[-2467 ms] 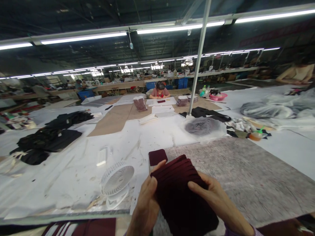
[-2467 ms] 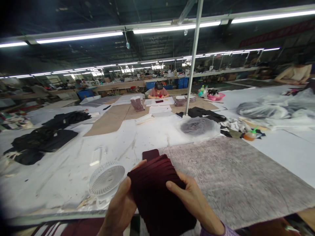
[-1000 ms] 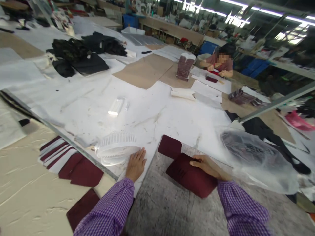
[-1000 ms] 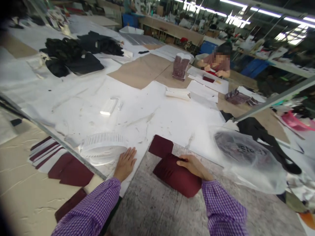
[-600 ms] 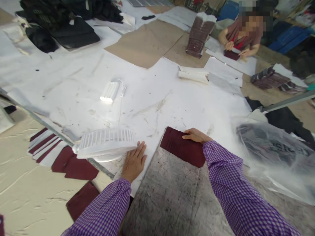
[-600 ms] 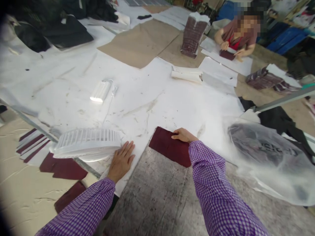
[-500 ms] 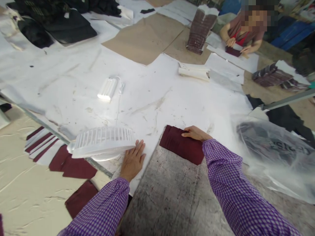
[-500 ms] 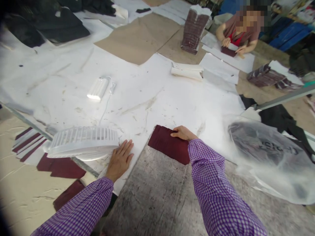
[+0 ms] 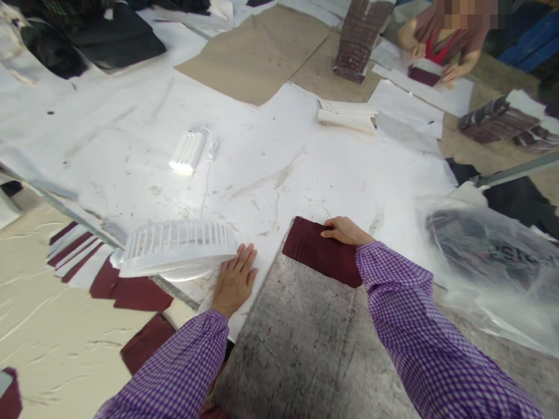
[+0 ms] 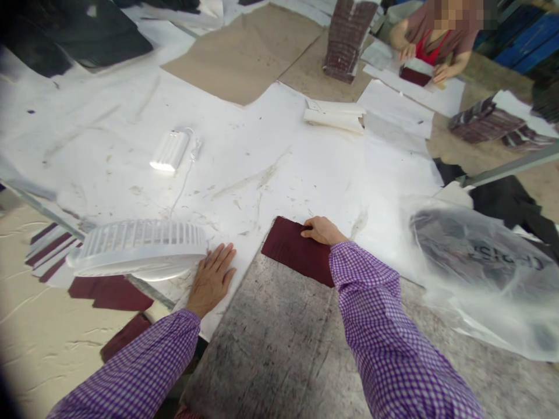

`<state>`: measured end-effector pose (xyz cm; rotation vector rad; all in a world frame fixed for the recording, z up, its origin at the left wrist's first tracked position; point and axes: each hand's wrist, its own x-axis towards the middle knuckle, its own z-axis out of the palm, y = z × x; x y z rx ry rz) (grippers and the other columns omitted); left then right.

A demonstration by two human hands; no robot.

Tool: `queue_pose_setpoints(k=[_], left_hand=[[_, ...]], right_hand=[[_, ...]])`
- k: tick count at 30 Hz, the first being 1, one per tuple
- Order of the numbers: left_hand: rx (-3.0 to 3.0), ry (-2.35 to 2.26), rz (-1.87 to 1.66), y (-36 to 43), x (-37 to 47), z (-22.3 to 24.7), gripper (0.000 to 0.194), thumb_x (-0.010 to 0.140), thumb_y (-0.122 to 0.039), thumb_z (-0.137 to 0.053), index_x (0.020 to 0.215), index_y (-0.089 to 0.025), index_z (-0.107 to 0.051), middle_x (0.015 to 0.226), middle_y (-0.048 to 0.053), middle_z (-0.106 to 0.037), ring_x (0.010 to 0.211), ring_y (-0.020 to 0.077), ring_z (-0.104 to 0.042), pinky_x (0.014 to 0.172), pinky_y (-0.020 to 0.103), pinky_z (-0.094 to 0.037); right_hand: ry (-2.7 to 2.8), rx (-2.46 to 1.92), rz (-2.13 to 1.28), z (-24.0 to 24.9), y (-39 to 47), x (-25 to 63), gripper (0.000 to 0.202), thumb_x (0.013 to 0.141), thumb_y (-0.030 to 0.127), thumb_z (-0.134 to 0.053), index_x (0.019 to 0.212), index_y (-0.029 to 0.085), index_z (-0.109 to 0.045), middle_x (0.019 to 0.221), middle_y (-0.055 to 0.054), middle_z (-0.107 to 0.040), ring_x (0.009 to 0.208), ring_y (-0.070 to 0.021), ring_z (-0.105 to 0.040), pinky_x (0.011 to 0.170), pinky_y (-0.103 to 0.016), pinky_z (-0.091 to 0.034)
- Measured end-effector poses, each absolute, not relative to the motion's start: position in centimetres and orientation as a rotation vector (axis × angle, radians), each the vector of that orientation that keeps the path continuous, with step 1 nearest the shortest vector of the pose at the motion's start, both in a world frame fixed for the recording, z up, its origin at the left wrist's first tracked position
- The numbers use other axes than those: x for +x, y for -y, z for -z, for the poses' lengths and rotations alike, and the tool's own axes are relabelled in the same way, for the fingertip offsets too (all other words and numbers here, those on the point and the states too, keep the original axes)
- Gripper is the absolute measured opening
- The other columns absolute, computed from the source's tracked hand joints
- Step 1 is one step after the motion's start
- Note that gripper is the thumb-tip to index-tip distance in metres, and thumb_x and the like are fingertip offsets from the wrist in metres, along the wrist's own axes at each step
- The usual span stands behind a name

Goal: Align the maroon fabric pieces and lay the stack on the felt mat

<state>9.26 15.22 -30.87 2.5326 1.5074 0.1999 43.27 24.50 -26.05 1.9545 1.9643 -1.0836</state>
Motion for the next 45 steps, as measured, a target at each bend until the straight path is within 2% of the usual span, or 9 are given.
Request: queue_pose_setpoints(k=[7,15,25,32,37,40,43,45], left_hand=[[2.516,-1.505,-0.215,-15.2,9.3,30.9,0.048,0.092,-0.029,-0.036,0.139,-0.017,-0.036,0.148,0.004,-0.039,0.138,0.0229,-0.031,0.11,0.044,-0.027],[2.51,-1.494,-0.241,-15.2,9.3,30.9,0.049,0.092,-0.029,-0.036,0.14,-0.019,-0.035,0.147,0.005,-0.04,0.137,0.0237,-0.032,0.11,0.046,-0.028],[2.521,-1.49,-0.247,-15.2,9.3,30.9,0.049,0.092,-0.029,-0.036,0.139,-0.017,-0.036,0.147,0.006,-0.04,0.137,0.0239,-0.032,0.111,0.047,-0.026],[2.523,-1.489,-0.246,-15.2,9.4,31.0,0.048,0.092,-0.029,-0.036,0.138,-0.017,-0.037,0.147,0.006,-0.04,0.138,0.0239,-0.032,0.112,0.047,-0.026],[2.523,-1.485,-0.254,-15.2,9.4,31.0,0.049,0.091,-0.029,-0.037,0.139,-0.019,-0.036,0.147,0.006,-0.041,0.137,0.0242,-0.033,0.111,0.048,-0.026],[2.526,-1.484,-0.256,-15.2,9.4,30.8,0.048,0.091,-0.029,-0.037,0.138,-0.017,-0.037,0.147,0.007,-0.041,0.137,0.0242,-0.033,0.111,0.047,-0.026],[2.53,-1.481,-0.259,-15.2,9.4,30.7,0.048,0.091,-0.029,-0.037,0.138,-0.017,-0.038,0.146,0.007,-0.042,0.137,0.0244,-0.033,0.111,0.047,-0.026],[2.532,-1.48,-0.262,-15.3,9.4,30.8,0.048,0.091,-0.029,-0.037,0.138,-0.017,-0.038,0.146,0.007,-0.042,0.137,0.0245,-0.033,0.111,0.047,-0.026]], right_hand=[[-1.942,1.932,0.99,26.2,-24.6,43.1,0.019,0.082,0.028,-0.06,0.094,0.02,-0.072,0.084,-0.004,-0.072,0.083,-0.0195,-0.063,0.069,-0.026,-0.045],[-1.903,1.929,0.86,25.9,-24.5,42.4,0.022,0.084,0.03,-0.059,0.101,0.018,-0.069,0.095,-0.009,-0.07,0.089,-0.0211,-0.062,0.077,-0.034,-0.047],[-1.893,1.887,0.863,25.8,-24.8,42.4,0.022,0.086,0.032,-0.059,0.1,0.017,-0.067,0.094,-0.006,-0.069,0.088,-0.0191,-0.063,0.079,-0.036,-0.049],[-1.863,1.98,0.685,25.5,-23.9,41.4,0.025,0.084,0.034,-0.061,0.103,0.018,-0.066,0.099,-0.01,-0.069,0.093,-0.0246,-0.063,0.075,-0.036,-0.048],[-1.89,2.115,0.529,25.8,-22.6,40.7,0.027,0.083,0.034,-0.061,0.106,0.02,-0.059,0.103,-0.01,-0.066,0.09,-0.0257,-0.062,0.071,-0.034,-0.046],[-1.975,2.171,0.448,26.1,-21.7,40.7,0.029,0.084,0.031,-0.061,0.11,0.018,-0.057,0.107,-0.012,-0.063,0.095,-0.0279,-0.058,0.075,-0.037,-0.046],[-2.097,2.18,0.383,26.1,-21.3,40.9,0.034,0.083,0.027,-0.061,0.116,0.015,-0.057,0.114,-0.016,-0.059,0.104,-0.0333,-0.051,0.083,-0.045,-0.043],[-2.218,2.142,0.383,26.0,-21.2,40.8,0.035,0.084,0.022,-0.059,0.119,0.016,-0.057,0.12,-0.016,-0.057,0.108,-0.0335,-0.048,0.087,-0.047,-0.042]])
